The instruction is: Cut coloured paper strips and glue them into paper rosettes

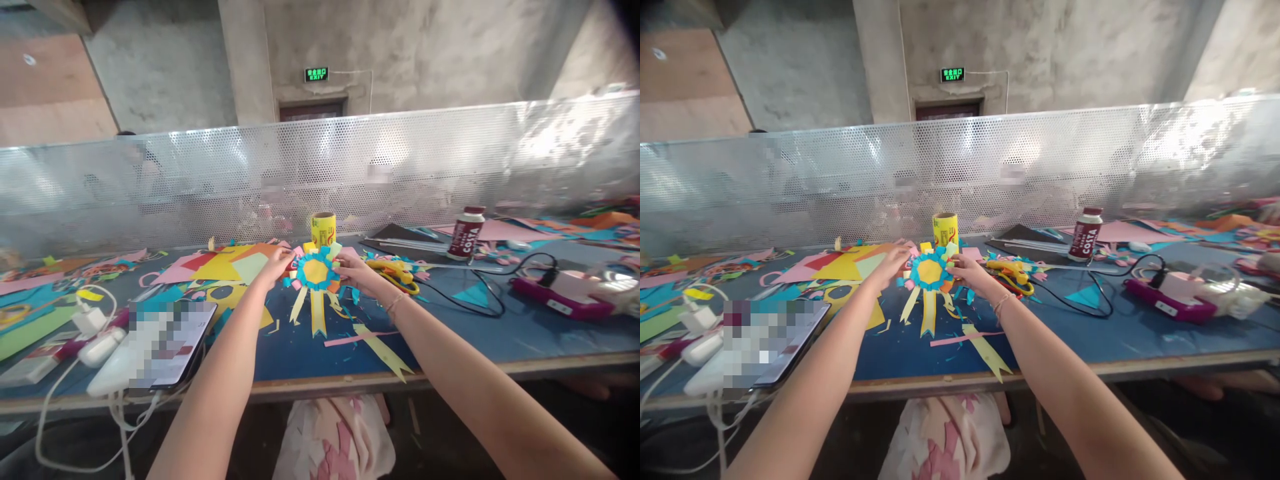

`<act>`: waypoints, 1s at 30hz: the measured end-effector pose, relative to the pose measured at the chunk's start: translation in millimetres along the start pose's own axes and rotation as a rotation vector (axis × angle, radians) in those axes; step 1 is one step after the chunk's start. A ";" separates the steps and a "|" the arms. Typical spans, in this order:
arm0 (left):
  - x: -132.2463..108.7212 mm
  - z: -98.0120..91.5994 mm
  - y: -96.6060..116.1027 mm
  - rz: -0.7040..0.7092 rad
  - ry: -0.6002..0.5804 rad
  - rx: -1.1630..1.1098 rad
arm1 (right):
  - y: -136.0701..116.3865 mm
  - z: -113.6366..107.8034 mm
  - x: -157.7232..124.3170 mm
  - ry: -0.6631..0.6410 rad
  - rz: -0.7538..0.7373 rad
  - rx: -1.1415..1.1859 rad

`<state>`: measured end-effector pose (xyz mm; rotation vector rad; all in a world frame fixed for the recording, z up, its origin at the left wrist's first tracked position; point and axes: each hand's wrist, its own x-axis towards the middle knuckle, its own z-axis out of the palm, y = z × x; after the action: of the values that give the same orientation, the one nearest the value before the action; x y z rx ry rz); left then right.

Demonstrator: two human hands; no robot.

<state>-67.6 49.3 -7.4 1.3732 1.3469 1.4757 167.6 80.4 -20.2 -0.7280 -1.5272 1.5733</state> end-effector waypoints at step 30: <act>-13.0 7.4 15.7 0.048 -0.103 -0.127 | -10.6 6.8 -8.1 0.090 -0.062 0.091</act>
<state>-55.6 35.2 3.8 1.3891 1.1440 1.4748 167.6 69.4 -10.1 -0.6853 -1.3909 1.5332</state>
